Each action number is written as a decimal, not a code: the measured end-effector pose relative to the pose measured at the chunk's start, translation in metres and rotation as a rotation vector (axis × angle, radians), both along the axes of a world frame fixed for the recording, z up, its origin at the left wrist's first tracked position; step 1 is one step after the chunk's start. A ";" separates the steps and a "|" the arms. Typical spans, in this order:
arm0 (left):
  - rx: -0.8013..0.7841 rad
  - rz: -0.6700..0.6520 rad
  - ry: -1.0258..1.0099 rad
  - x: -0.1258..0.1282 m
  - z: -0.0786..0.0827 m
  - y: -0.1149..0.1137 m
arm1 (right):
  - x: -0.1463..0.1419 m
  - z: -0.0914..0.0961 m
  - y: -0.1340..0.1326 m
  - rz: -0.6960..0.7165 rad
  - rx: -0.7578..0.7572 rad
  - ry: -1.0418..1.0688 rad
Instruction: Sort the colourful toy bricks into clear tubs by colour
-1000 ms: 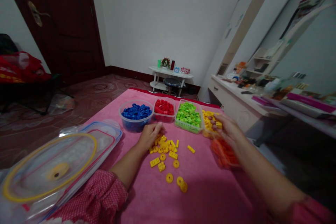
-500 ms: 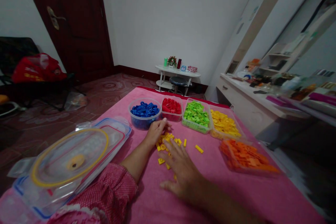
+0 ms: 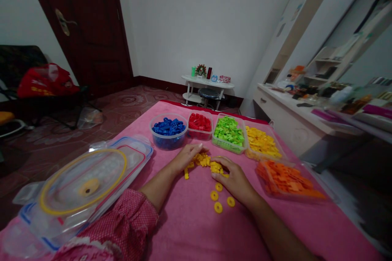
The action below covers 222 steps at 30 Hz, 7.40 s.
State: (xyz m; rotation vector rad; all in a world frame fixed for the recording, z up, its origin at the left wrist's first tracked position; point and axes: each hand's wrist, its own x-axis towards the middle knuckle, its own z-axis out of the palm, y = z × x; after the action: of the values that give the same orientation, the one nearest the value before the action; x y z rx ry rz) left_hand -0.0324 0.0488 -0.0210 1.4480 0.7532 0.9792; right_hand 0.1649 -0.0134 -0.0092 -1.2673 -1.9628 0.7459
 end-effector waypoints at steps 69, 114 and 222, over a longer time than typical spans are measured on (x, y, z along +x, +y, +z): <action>0.594 0.176 0.574 0.006 0.012 -0.003 | 0.119 0.108 0.076 -0.585 0.042 -0.502; 0.274 0.280 0.224 0.013 0.030 -0.006 | -0.002 0.061 0.018 -0.388 0.005 0.409; 0.332 -0.083 1.018 -0.021 0.041 -0.006 | -0.044 0.008 -0.007 0.068 -0.005 -0.407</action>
State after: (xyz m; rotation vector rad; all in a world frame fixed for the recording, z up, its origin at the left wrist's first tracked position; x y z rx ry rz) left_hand -0.0530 0.0433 0.0197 2.2744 1.2656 0.2380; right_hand 0.1207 -0.0204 -0.0014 -1.4484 -2.3369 0.5551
